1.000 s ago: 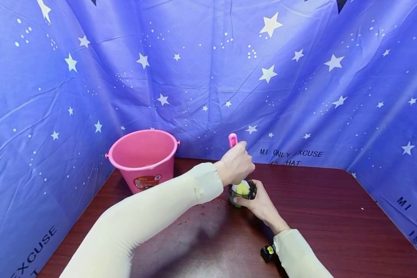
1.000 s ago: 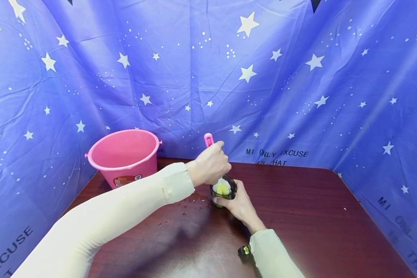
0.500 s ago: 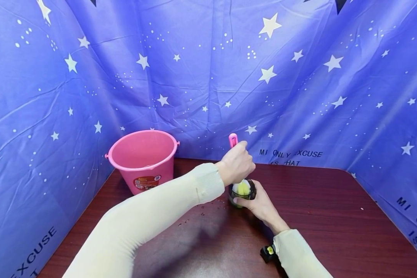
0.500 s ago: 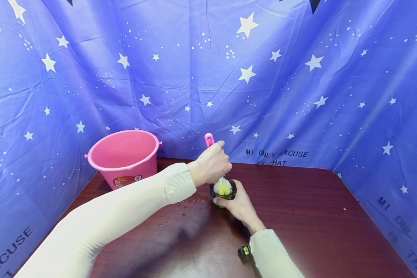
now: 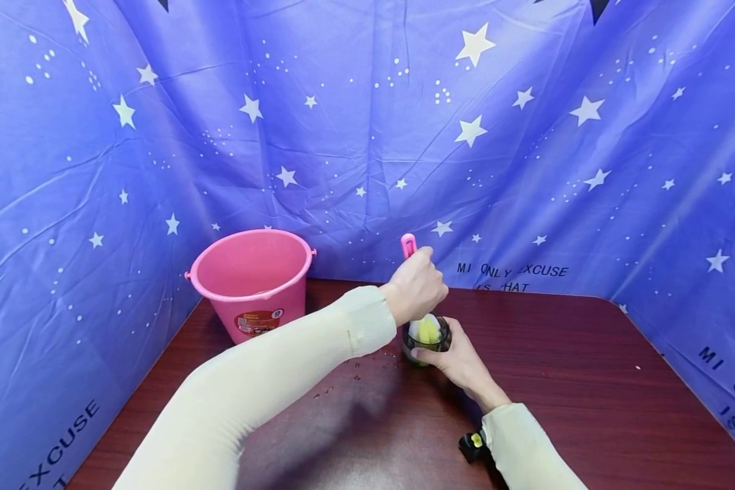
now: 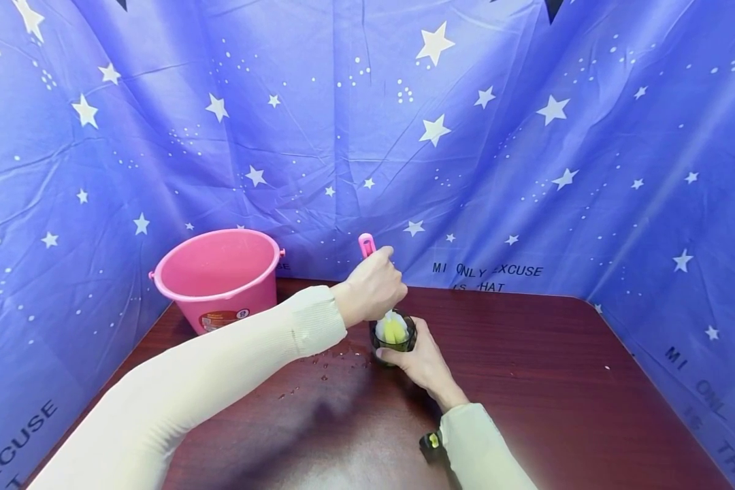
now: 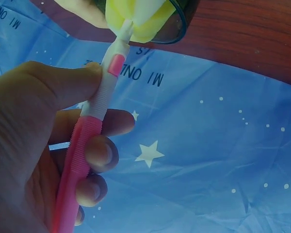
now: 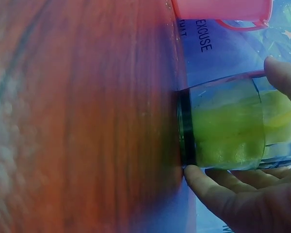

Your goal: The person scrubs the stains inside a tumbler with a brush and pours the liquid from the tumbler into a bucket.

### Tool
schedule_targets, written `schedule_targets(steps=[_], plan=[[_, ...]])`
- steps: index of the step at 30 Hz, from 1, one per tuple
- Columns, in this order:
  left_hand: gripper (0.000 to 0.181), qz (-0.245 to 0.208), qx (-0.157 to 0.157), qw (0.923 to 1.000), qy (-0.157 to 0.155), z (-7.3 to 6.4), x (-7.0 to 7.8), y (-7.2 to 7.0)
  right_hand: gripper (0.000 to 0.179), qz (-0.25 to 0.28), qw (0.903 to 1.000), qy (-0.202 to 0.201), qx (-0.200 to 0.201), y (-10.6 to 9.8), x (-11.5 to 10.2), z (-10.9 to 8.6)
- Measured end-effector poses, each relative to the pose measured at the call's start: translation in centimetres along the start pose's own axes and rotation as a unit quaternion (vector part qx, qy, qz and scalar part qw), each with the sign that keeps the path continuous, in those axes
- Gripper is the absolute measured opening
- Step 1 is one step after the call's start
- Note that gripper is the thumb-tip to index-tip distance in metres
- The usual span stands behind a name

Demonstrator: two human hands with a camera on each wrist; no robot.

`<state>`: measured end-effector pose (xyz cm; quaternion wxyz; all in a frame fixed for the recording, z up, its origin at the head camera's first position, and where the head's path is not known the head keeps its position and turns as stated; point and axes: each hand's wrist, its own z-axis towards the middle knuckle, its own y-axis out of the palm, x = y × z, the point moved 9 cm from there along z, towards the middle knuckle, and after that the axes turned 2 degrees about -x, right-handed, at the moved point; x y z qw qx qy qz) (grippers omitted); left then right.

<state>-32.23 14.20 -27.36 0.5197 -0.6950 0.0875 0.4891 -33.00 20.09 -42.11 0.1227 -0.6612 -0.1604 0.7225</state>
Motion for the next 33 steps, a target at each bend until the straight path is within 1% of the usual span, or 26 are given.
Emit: schedule_targets(steps=[7,13,17,22,33], plan=[[0.017,-0.010,-0.023,0.9996,-0.012,-0.18,-0.43,0.69,0.080,0.008,1.0000,-0.003,-0.005,0.20,0.04,-0.01],[0.016,-0.021,-0.026,0.9994,-0.014,-0.51,-0.63,0.96,0.080,0.002,1.0000,-0.004,-0.003,0.21,0.06,0.02],[0.015,-0.021,-0.023,0.9994,-0.014,-0.70,-0.66,0.90,0.081,0.004,1.0000,0.000,-0.004,0.25,0.08,-0.02],[0.015,-0.017,-0.019,0.9997,-0.008,-0.80,-0.49,0.70,0.081,0.008,1.0000,-0.001,-0.006,0.28,0.04,-0.02],[0.013,-0.011,0.005,0.9999,0.005,-0.99,0.07,-0.03,0.082,0.005,0.9999,-0.003,-0.012,0.32,0.16,0.02]])
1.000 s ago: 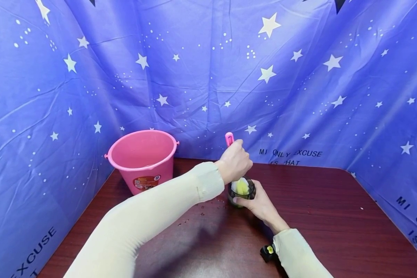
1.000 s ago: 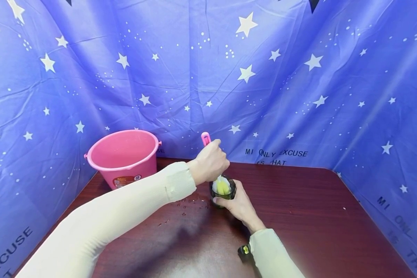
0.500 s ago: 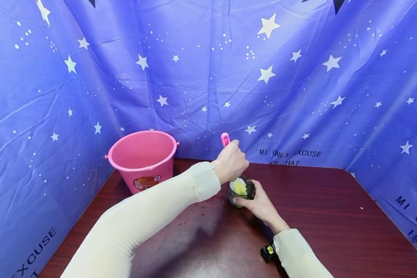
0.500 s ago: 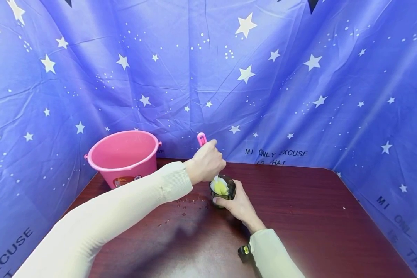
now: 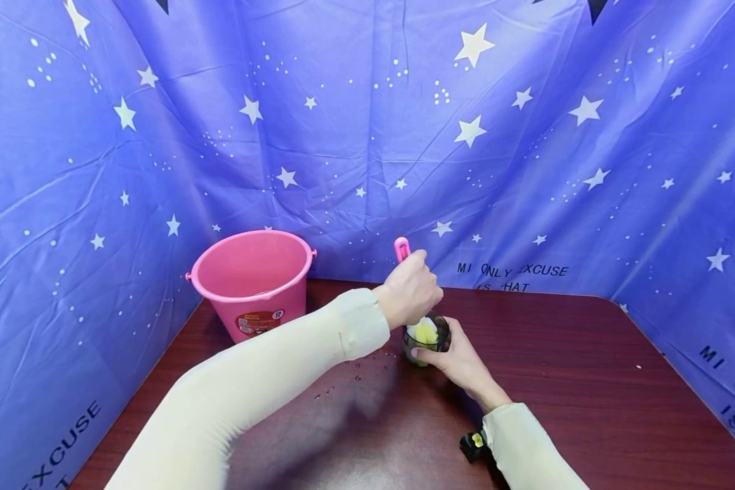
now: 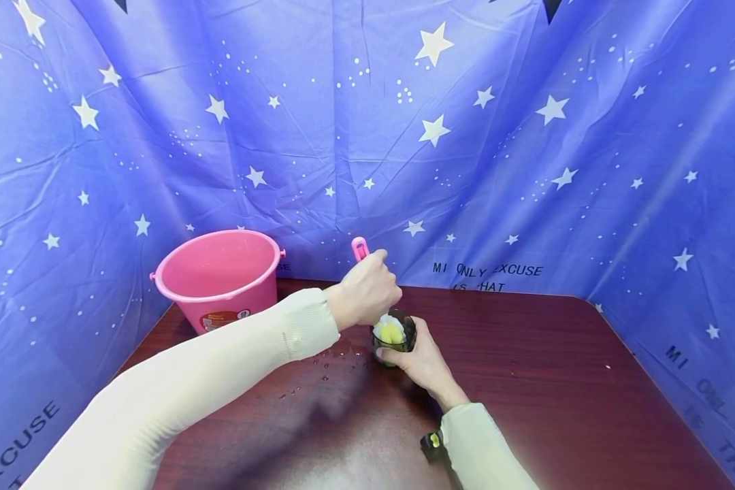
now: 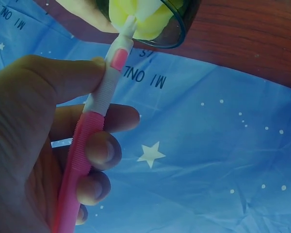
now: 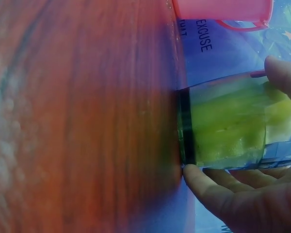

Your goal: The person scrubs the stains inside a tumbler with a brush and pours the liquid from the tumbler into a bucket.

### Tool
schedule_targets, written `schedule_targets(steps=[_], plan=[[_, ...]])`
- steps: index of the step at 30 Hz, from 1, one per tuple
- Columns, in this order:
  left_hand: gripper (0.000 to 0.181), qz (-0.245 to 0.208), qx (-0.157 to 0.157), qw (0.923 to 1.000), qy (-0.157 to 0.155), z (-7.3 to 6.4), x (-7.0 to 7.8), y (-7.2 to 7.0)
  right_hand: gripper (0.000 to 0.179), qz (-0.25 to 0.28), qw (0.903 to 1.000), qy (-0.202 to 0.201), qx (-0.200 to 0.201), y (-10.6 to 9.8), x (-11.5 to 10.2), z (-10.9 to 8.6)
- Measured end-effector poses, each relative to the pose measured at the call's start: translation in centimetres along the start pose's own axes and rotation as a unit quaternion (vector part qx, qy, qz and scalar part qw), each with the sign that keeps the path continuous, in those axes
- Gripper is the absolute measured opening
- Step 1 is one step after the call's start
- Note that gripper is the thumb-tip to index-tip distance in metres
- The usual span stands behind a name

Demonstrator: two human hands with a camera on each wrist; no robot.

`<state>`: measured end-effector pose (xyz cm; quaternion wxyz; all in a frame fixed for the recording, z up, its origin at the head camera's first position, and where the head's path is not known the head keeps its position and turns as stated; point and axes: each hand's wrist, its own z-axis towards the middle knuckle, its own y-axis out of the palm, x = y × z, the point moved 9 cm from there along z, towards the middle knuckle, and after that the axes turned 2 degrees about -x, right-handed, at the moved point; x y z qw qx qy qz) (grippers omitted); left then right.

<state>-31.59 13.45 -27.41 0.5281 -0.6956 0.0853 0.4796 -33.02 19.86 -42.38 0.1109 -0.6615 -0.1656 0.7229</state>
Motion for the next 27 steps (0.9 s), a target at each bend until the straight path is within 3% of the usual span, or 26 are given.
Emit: schedule_targets(steps=[11,27], plan=[[0.014,0.017,0.030,0.9993,0.012,0.0,0.8,-0.8,0.080,-0.004,0.9999,-0.010,0.002,0.0,-0.2,0.0],[0.016,0.035,0.026,0.9989,0.014,0.7,1.2,-1.1,0.081,0.005,1.0000,-0.008,-0.003,0.1,-0.2,-0.1]])
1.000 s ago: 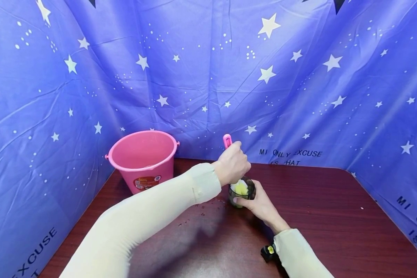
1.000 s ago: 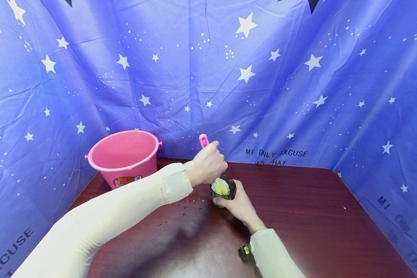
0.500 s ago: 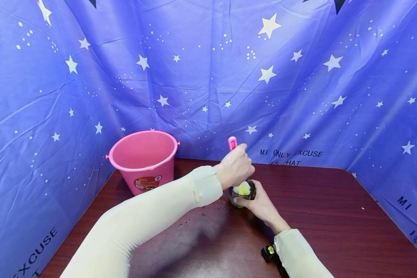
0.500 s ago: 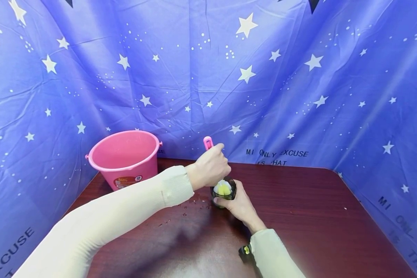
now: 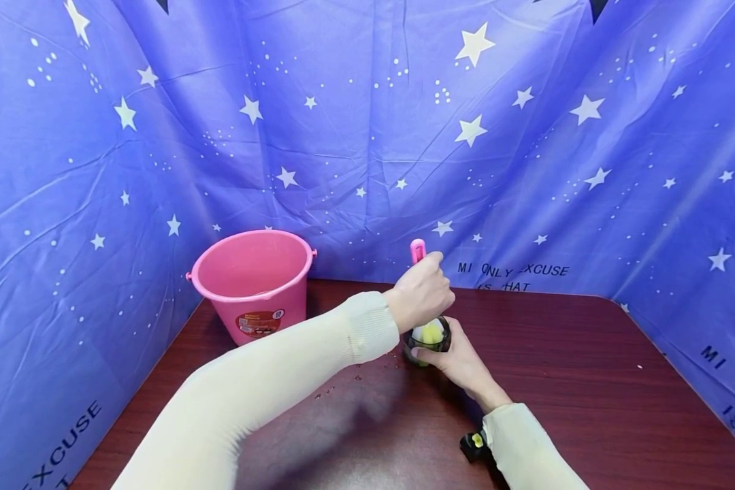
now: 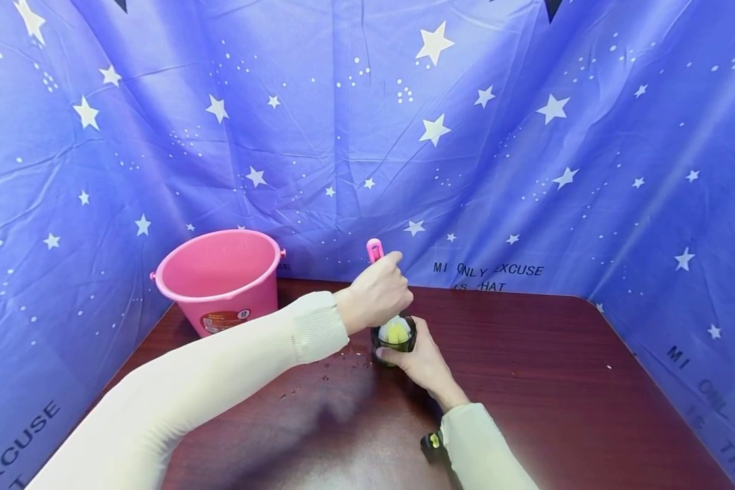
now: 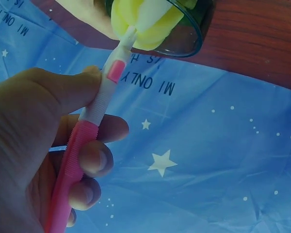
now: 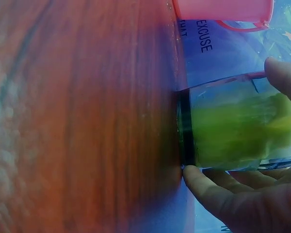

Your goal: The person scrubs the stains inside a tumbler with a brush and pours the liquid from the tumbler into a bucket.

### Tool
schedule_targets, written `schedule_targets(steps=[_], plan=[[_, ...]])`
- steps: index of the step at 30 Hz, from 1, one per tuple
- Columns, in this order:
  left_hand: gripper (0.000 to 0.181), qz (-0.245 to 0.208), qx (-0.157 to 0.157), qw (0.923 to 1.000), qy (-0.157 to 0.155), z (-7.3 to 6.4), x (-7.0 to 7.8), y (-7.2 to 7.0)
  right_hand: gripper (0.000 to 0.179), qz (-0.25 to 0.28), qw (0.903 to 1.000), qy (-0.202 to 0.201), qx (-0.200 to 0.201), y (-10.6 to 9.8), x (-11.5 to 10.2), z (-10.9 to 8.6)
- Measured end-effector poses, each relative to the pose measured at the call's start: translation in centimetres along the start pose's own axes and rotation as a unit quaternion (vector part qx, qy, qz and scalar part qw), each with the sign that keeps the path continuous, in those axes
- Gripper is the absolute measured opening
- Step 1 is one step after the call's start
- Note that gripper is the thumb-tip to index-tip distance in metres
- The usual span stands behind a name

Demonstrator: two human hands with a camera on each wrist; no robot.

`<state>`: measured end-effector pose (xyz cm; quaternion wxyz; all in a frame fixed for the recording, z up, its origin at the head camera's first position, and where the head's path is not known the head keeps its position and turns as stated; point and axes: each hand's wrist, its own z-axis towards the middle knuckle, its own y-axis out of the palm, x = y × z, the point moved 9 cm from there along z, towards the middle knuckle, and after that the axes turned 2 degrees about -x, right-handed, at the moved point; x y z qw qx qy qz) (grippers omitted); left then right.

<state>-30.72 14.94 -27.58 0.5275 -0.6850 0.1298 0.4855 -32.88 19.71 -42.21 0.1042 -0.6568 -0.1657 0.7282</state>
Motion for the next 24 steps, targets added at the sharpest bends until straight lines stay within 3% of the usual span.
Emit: schedule_targets(steps=[8,24], plan=[[0.016,0.013,-0.010,0.9999,-0.004,0.5,0.1,0.0,0.082,0.009,0.9999,-0.005,-0.002,0.1,-0.1,0.0],[0.017,0.009,-0.060,0.9980,-0.021,0.7,-0.8,1.1,0.081,-0.005,1.0000,0.004,0.001,-0.1,-0.1,-0.1]])
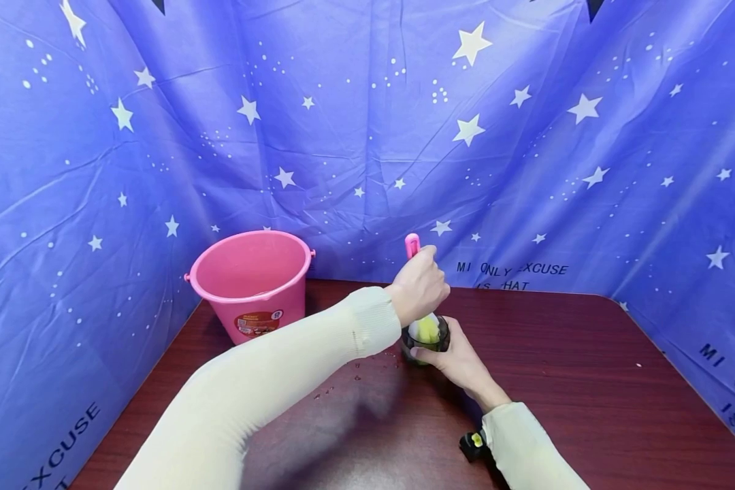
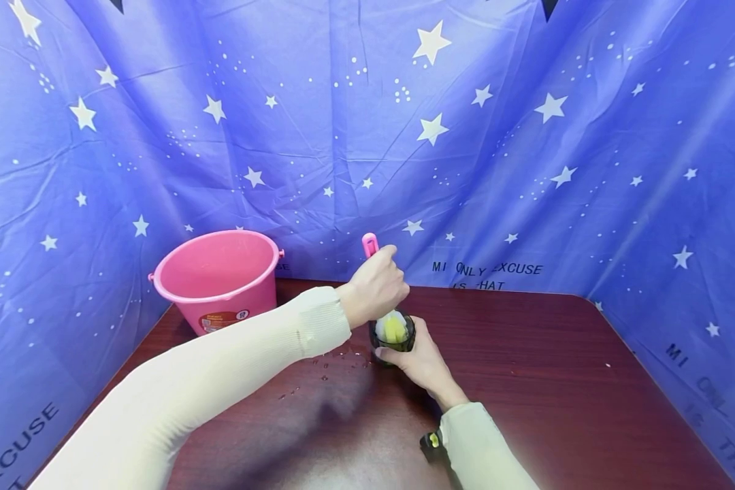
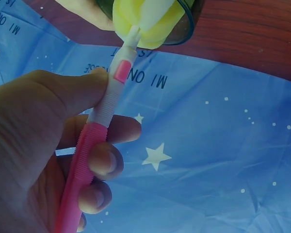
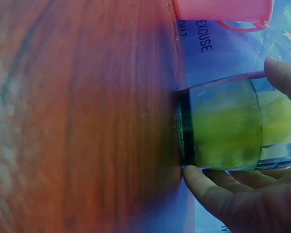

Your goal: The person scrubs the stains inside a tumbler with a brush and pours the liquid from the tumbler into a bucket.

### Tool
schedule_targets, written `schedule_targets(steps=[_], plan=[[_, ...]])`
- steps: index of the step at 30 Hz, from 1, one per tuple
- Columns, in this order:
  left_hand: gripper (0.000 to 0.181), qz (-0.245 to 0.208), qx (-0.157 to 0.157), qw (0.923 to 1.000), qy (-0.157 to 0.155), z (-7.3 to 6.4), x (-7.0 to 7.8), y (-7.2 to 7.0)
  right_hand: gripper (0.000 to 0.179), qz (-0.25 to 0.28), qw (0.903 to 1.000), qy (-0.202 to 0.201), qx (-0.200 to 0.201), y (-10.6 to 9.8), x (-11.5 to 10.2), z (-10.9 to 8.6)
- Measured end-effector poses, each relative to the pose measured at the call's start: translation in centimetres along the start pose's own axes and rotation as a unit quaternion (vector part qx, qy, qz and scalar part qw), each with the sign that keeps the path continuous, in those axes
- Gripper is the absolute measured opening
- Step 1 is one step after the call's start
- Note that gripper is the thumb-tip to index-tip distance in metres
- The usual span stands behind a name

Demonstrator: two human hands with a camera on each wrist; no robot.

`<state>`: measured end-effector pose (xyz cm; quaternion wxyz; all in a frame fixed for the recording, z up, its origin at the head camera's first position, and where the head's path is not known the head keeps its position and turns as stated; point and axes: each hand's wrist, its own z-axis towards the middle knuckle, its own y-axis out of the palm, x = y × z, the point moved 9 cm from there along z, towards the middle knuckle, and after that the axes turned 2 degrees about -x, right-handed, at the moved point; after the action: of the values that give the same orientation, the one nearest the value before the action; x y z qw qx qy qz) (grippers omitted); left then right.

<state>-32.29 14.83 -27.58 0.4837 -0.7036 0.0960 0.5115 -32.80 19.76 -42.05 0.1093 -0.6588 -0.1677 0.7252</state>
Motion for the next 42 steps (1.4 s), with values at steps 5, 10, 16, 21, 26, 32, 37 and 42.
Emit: schedule_targets(steps=[5,10,16,21,26,32,37,42], plan=[[0.018,-0.001,-0.008,0.9999,-0.007,0.0,-0.1,0.1,0.080,0.006,1.0000,0.002,0.002,0.0,0.1,0.0],[0.018,-0.001,-0.009,0.9999,-0.010,0.0,-0.2,0.2,0.079,0.005,1.0000,0.004,0.006,-0.1,0.1,0.0],[0.018,0.000,-0.011,0.9999,-0.012,-0.3,-0.2,0.4,0.078,0.003,1.0000,0.002,0.004,0.0,0.3,0.1],[0.018,-0.006,-0.012,0.9999,-0.009,-0.6,-0.2,0.3,0.079,-0.001,1.0000,0.000,0.000,0.1,0.4,0.1],[0.017,-0.009,-0.006,0.9999,-0.003,-0.8,-0.3,0.1,0.079,-0.004,1.0000,0.000,-0.004,0.1,0.4,0.1],[0.015,-0.013,0.011,0.9998,0.007,-0.9,-0.2,-0.4,0.079,-0.004,1.0000,-0.002,-0.005,0.2,0.1,0.1],[0.015,-0.016,0.018,0.9996,0.017,-0.9,0.1,-0.7,0.079,-0.010,0.9999,-0.006,-0.006,0.1,0.2,0.1],[0.015,-0.019,0.025,0.9994,0.018,-0.7,0.2,-1.0,0.079,-0.009,0.9999,-0.012,-0.007,0.1,0.1,0.1]])
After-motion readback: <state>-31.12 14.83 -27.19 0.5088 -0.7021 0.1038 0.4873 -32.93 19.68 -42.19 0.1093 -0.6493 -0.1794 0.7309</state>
